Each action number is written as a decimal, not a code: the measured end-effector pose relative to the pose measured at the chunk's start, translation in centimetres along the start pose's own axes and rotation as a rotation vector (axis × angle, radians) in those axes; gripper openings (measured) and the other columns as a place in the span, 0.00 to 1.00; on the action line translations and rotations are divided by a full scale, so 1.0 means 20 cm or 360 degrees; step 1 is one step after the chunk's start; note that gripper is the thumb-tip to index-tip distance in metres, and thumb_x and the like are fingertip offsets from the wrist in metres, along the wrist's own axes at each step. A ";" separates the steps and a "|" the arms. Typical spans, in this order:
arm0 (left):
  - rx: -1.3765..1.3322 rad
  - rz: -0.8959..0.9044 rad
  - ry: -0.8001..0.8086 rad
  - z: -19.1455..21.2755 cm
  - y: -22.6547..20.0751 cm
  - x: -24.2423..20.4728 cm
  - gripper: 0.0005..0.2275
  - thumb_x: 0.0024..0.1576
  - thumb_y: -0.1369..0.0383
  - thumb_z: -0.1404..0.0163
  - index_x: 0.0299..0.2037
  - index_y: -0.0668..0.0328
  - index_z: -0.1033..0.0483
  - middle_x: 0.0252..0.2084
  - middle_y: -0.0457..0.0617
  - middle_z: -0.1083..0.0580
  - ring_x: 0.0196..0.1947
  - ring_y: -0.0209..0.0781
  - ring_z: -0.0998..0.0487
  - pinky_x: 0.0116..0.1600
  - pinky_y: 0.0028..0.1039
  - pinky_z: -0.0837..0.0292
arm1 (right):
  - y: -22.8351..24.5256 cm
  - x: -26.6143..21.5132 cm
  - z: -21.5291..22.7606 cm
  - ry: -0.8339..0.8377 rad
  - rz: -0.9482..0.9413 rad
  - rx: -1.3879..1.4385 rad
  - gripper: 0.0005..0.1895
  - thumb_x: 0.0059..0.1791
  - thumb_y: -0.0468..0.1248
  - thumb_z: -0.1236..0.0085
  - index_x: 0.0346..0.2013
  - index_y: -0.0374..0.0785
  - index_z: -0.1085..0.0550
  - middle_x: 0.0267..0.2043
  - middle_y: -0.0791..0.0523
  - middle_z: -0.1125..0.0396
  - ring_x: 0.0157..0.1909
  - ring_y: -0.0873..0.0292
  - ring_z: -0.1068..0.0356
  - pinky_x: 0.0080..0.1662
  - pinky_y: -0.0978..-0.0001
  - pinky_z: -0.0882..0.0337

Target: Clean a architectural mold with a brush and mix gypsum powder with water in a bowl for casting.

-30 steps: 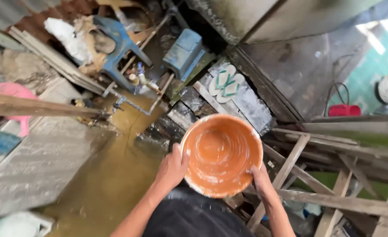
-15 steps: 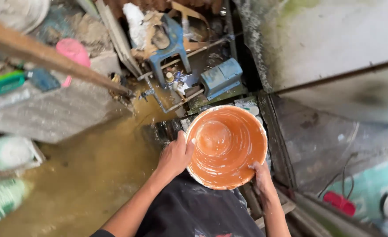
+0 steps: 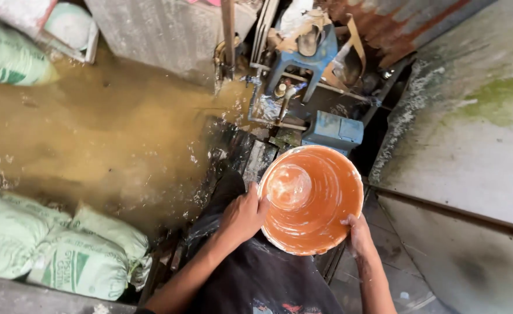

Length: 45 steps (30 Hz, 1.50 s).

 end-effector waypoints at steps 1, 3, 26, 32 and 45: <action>-0.0016 0.0015 -0.0017 -0.02 0.04 -0.03 0.16 0.62 0.60 0.56 0.47 0.69 0.37 0.31 0.71 0.24 0.34 0.72 0.21 0.41 0.57 0.28 | 0.02 0.01 -0.02 0.0017 -0.0001 -0.0022 0.30 0.41 0.28 0.57 0.60 0.30 0.35 0.51 0.50 0.32 0.51 0.52 0.32 0.55 0.61 0.32; -0.0096 -0.0007 -0.0137 -0.04 0.11 -0.09 0.16 0.63 0.60 0.55 0.45 0.70 0.37 0.29 0.71 0.24 0.32 0.71 0.22 0.38 0.56 0.28 | 0.06 0.01 -0.04 0.0041 -0.0042 -0.0159 0.30 0.42 0.29 0.58 0.61 0.31 0.35 0.52 0.50 0.32 0.53 0.53 0.33 0.56 0.62 0.33; -0.0558 0.0363 -0.1110 0.92 0.96 0.00 0.13 0.62 0.62 0.52 0.46 0.65 0.37 0.32 0.66 0.23 0.32 0.65 0.20 0.36 0.48 0.26 | 0.49 0.29 -1.71 0.0810 0.0022 -0.0716 0.30 0.51 0.32 0.57 0.70 0.39 0.40 0.56 0.51 0.31 0.53 0.54 0.30 0.52 0.61 0.29; -0.0533 0.0614 -0.0993 0.94 1.04 0.11 0.14 0.62 0.61 0.53 0.47 0.65 0.35 0.33 0.67 0.22 0.34 0.66 0.19 0.37 0.50 0.26 | 0.42 0.39 -1.74 0.0945 0.0023 -0.0610 0.28 0.52 0.33 0.55 0.68 0.35 0.39 0.60 0.51 0.32 0.58 0.55 0.31 0.57 0.62 0.29; -0.0446 0.0631 -0.0928 0.63 0.93 0.69 0.13 0.62 0.60 0.53 0.45 0.64 0.31 0.30 0.63 0.22 0.30 0.65 0.21 0.33 0.51 0.27 | 0.52 0.97 -1.42 0.0527 -0.0465 -0.0692 0.24 0.52 0.37 0.51 0.61 0.31 0.34 0.55 0.47 0.29 0.53 0.50 0.27 0.55 0.56 0.27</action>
Point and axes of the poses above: each hand's wrist, its own x-axis towards the middle knuckle, its own z-axis out of the back of the hand, y = z × x, the point moved 10 cm from there along x, towards the middle knuckle
